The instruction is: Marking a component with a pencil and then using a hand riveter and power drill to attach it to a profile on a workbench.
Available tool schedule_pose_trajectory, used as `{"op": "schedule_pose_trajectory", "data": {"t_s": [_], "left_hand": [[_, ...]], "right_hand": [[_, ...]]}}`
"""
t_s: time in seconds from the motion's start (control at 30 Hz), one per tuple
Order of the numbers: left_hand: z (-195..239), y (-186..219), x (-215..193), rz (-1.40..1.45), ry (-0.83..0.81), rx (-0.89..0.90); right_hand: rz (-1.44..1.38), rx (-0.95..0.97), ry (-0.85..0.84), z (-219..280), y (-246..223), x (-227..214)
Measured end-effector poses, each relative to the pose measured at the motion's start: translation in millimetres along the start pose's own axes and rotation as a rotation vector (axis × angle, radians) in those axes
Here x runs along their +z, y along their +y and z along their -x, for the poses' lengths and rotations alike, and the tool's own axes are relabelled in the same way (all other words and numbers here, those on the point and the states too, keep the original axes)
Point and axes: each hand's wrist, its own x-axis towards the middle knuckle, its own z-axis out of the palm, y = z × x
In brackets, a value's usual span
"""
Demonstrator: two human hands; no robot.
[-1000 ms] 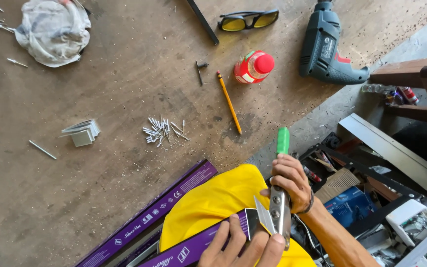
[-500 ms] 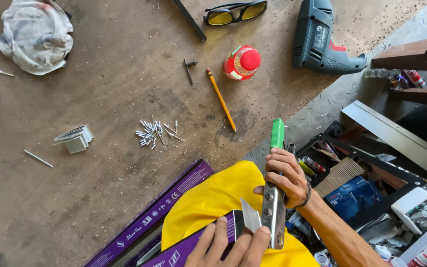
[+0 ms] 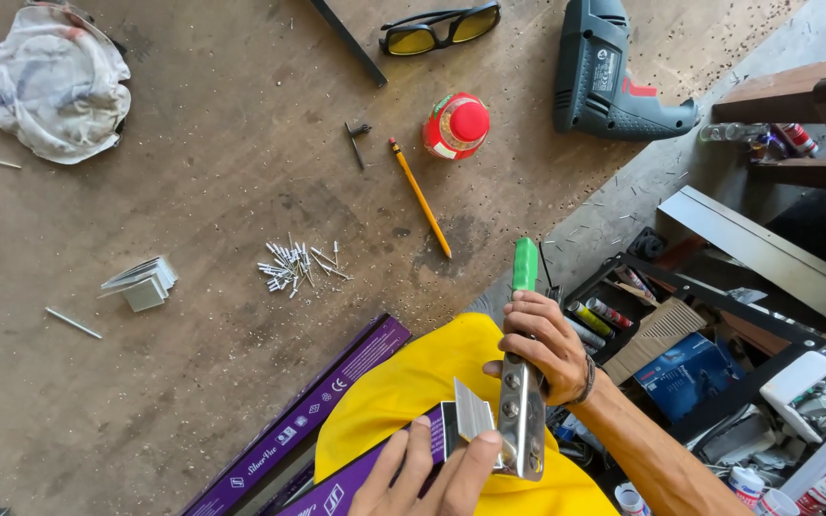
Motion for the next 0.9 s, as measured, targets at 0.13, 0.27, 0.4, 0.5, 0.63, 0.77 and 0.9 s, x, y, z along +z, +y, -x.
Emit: {"op": "schedule_pose_trajectory", "data": {"t_s": [0.13,0.27,0.4,0.5,0.63,0.77,0.9], "left_hand": [[-34,-5,-14,0.139,0.081,-0.176],[-59,-63,-14,0.354,0.06,-0.083],[-74,-96,-11,0.33,0.025,-0.103],[-85,-107,-11,0.333,0.029,-0.102],[-91,-115,-13,0.45,0.037,-0.163],[-89,-117,-17,0.463,0.027,-0.182],[-83,-115,-12,0.457,0.015,-0.188]], "right_hand": [[0.02,0.02,-0.009,-5,1,3],[0.107,0.078,-0.079,-23,14,17],[0.065,0.096,-0.114,-46,29,36],[0.046,0.106,-0.104,-57,34,47],[-0.001,0.056,0.048,-69,25,51],[-0.084,0.028,0.028,-65,30,50],[0.022,-0.024,0.074,-66,25,51]]}}
